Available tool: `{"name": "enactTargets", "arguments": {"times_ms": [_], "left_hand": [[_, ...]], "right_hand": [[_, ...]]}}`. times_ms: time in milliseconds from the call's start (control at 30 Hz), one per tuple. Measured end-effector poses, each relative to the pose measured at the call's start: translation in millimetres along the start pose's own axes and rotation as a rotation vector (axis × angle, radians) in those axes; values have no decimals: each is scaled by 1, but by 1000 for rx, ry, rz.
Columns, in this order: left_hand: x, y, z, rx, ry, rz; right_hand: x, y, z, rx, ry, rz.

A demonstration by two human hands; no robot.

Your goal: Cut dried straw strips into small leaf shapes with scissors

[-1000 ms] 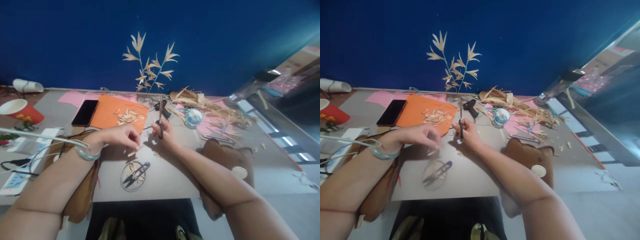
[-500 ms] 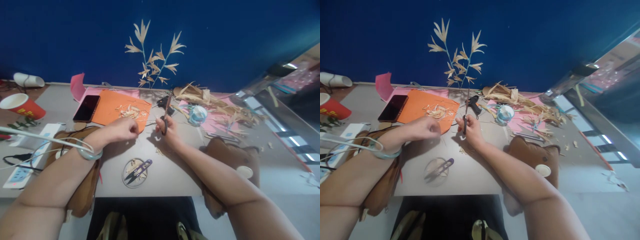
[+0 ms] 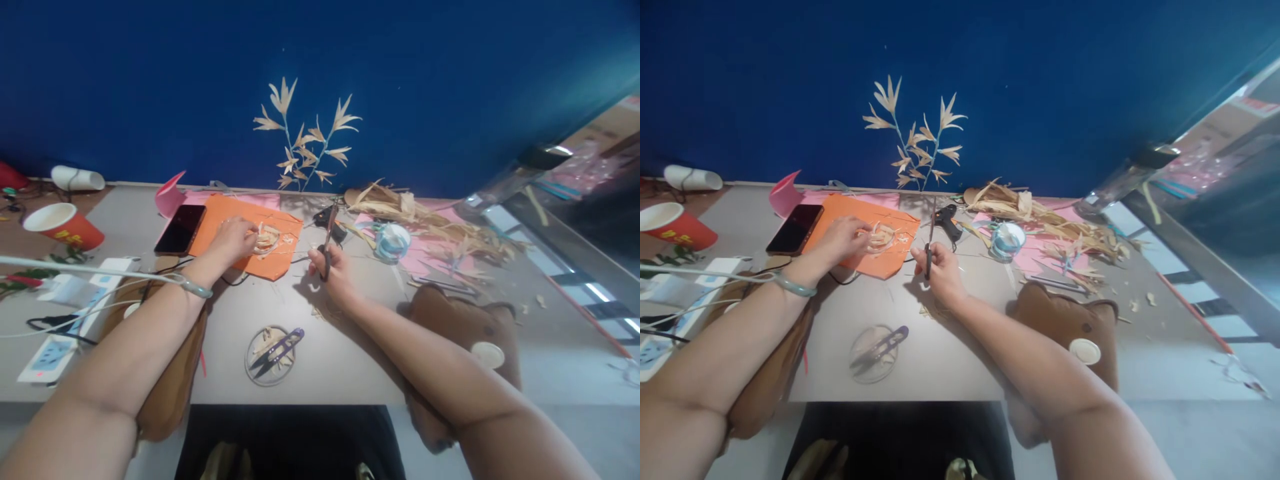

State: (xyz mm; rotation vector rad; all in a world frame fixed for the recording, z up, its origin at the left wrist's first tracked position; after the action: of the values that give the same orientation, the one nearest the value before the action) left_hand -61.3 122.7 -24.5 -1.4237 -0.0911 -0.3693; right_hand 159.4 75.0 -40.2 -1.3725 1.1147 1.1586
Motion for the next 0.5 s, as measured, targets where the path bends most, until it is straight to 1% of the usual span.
{"name": "enactTargets", "arguments": {"times_ms": [67,167,233,300,367,433,500], "left_hand": [[0,3,2,-6,2,21],[-1,-2,0,31,-21,-17],[-5,-7,-3,39,-68,-122],[-9,-9,-6,15,-107,-269],[-11,-10,-8,-5,-114,-393],[-12,-10,-8,-16,-113,-463],[-11,-9,-9,-34,-117,-471]], "right_hand": [[1,0,1,-4,-1,3],[3,-1,3,-11,-13,11],[3,-2,3,-5,-18,21],[2,-2,3,0,-11,32],[2,-2,3,0,2,35],[2,-1,3,1,12,27],[3,-1,3,7,7,21]]}}
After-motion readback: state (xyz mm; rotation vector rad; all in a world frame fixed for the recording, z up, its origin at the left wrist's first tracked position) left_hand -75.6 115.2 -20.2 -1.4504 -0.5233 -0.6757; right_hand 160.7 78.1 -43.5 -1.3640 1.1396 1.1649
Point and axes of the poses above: each hand's wrist, its own z-axis towards the middle knuckle, its own y-axis out of the palm, x = y × z, the point moved 6 cm from there along z, towards the middle knuckle, and after that the axes turned 6 degrees about y, right-handed, at the moved point
